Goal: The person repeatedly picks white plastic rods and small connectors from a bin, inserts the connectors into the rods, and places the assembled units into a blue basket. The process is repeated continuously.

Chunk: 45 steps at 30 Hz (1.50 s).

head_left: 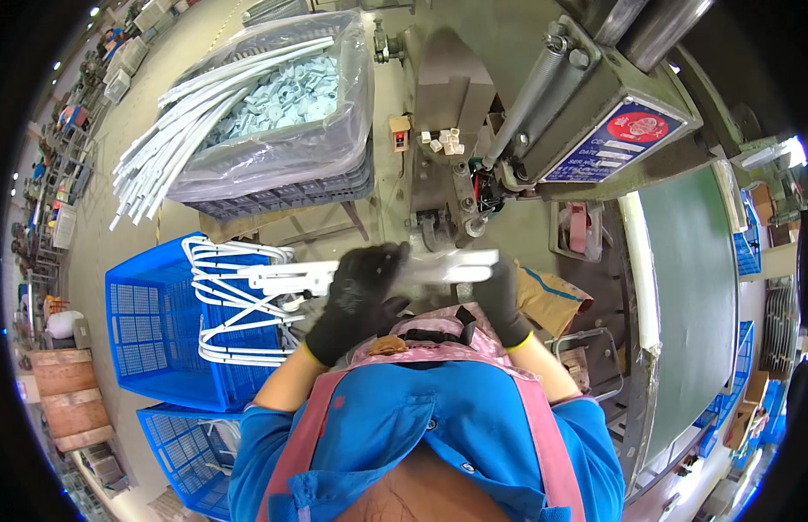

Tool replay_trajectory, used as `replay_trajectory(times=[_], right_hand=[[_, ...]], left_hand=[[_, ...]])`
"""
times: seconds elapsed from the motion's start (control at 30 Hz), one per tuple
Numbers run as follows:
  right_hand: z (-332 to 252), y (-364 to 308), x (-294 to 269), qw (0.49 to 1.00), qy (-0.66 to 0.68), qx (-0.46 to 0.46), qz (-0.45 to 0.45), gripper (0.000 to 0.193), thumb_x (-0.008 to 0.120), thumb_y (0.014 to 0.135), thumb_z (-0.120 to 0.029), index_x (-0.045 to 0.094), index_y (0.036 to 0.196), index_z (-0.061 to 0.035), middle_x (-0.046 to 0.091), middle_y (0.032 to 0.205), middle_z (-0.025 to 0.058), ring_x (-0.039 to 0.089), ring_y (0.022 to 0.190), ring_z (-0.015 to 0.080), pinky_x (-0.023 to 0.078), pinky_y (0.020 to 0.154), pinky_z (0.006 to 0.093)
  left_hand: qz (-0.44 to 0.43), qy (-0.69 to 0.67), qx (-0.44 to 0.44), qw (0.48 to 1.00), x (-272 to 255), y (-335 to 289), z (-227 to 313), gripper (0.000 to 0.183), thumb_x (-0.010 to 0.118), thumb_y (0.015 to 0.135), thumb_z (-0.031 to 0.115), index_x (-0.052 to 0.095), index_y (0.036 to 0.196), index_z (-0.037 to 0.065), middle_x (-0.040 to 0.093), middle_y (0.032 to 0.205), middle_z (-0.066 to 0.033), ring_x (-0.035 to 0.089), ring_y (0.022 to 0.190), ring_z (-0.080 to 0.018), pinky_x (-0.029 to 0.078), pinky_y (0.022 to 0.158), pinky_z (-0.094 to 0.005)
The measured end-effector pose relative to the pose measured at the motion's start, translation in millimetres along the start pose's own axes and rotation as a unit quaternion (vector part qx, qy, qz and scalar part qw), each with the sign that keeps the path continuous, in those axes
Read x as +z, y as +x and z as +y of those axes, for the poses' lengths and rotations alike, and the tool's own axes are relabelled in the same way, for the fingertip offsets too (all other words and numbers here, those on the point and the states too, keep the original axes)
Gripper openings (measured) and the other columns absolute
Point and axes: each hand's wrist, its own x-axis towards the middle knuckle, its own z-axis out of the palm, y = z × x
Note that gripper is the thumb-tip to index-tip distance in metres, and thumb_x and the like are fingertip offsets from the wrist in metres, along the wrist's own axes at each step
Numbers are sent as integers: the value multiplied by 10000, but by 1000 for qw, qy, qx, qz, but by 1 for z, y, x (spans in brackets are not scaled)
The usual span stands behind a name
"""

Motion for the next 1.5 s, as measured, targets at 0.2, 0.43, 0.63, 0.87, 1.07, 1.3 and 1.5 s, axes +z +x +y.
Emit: replay_trajectory(times=[0.2, 0.43, 0.63, 0.87, 1.07, 1.3, 1.5], right_hand=[[1, 9, -80, 984, -67, -135, -94, 342, 673, 785, -61, 631, 1121, -16, 621, 1152, 180, 607, 1059, 292, 473, 896, 358], [145, -18, -186, 963, -103, 85, -235, 340, 554, 907, -91, 541, 1243, -41, 617, 1140, 146, 596, 1014, 257, 473, 892, 342], [170, -20, -157, 897, 351, 213, -165, 228, 536, 911, -57, 613, 1078, 79, 649, 1022, 150, 611, 828, 158, 510, 720, 236], [138, -20, -157, 978, -30, -20, -204, 158, 699, 777, -60, 668, 918, 5, 684, 789, 114, 663, 742, 185, 497, 632, 325], [107, -6, -97, 930, -271, -54, -241, 313, 670, 733, -300, 690, 1044, -272, 686, 863, 82, 662, 751, 294, 515, 639, 395], [29, 21, -70, 907, -335, 6, -254, 416, 731, 670, -276, 645, 1056, -147, 608, 756, 113, 604, 704, 337, 474, 635, 448], [9, 8, -57, 881, -394, 68, -252, 418, 741, 650, -332, 665, 1031, -178, 658, 824, 110, 644, 724, 311, 485, 597, 415]], left_hand=[[127, -261, -197, 937, 16, 6, -28, 429, 759, 635, 134, 629, 1038, 66, 673, 864, -112, 660, 778, -257, 515, 750, -354], [333, -599, -43, 727, -9, -20, -98, 311, 743, 763, 243, 563, 936, 58, 591, 766, -69, 565, 662, -170, 467, 594, -297], [390, -658, -78, 640, 43, -36, -121, 265, 680, 800, 122, 552, 1025, 63, 565, 787, -65, 532, 714, -191, 440, 710, -335], [61, -244, -427, 868, -17, -49, -131, 194, 675, 828, 241, 646, 856, 51, 629, 732, -56, 571, 625, -129, 464, 570, -311], [234, -17, -261, 936, -89, 77, -232, 227, 592, 819, 282, 665, 833, 68, 647, 758, -117, 625, 724, -296, 479, 661, -399], [-30, 208, -412, 887, -77, 195, -388, 278, 640, 755, 343, 712, 884, 108, 682, 940, -152, 658, 898, -331, 510, 780, -452], [-151, 213, -315, 912, -44, 214, -430, 314, 717, 651, 310, 699, 891, 109, 666, 910, -137, 646, 887, -306, 524, 777, -397]])
